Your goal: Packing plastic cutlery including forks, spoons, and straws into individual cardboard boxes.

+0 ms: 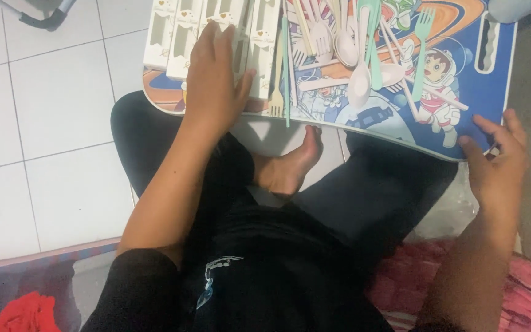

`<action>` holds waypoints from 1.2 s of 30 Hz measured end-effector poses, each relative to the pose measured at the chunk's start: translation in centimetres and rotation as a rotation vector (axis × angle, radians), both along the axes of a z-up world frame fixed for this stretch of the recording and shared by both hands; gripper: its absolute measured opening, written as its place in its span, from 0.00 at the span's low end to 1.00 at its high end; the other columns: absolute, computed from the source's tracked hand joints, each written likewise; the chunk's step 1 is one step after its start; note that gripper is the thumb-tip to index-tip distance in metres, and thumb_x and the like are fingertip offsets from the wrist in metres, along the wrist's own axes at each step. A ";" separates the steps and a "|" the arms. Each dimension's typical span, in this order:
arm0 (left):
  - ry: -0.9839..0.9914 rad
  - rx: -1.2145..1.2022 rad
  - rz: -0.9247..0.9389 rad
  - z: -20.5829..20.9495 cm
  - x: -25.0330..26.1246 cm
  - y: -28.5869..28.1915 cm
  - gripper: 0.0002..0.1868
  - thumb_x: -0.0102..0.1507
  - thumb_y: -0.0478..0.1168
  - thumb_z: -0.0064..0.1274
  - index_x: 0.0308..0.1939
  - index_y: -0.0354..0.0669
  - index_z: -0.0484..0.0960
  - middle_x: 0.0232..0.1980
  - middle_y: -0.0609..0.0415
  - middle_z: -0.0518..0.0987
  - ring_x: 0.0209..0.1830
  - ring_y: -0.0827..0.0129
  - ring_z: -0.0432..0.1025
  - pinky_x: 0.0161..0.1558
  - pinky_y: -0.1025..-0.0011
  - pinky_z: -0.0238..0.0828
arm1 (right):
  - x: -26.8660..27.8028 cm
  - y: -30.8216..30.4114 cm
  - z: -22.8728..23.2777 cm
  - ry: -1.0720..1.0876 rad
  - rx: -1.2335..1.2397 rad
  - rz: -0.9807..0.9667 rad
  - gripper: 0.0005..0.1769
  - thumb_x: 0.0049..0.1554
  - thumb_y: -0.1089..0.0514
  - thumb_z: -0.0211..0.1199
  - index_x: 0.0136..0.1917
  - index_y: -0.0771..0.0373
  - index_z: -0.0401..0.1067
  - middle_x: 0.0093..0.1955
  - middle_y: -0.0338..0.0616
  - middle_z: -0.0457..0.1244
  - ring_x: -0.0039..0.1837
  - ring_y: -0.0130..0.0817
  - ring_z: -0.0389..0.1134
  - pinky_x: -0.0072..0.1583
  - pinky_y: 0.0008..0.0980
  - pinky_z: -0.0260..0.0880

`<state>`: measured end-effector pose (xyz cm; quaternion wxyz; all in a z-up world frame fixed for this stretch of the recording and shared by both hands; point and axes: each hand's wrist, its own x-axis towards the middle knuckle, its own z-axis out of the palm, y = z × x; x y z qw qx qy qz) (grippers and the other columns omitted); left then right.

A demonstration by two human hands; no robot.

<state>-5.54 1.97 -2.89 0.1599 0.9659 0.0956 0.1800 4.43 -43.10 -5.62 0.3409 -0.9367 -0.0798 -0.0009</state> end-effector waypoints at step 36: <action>0.100 -1.366 0.758 2.9 -2.9 11.4 0.29 0.65 0.61 0.39 0.58 0.48 0.81 0.53 0.59 0.86 0.51 0.65 0.83 0.48 0.74 0.78 | 10.0 -2.8 -5.5 0.231 0.396 -0.186 0.21 0.72 0.45 0.46 0.73 0.52 0.64 0.71 0.44 0.64 0.68 0.38 0.69 0.67 0.40 0.69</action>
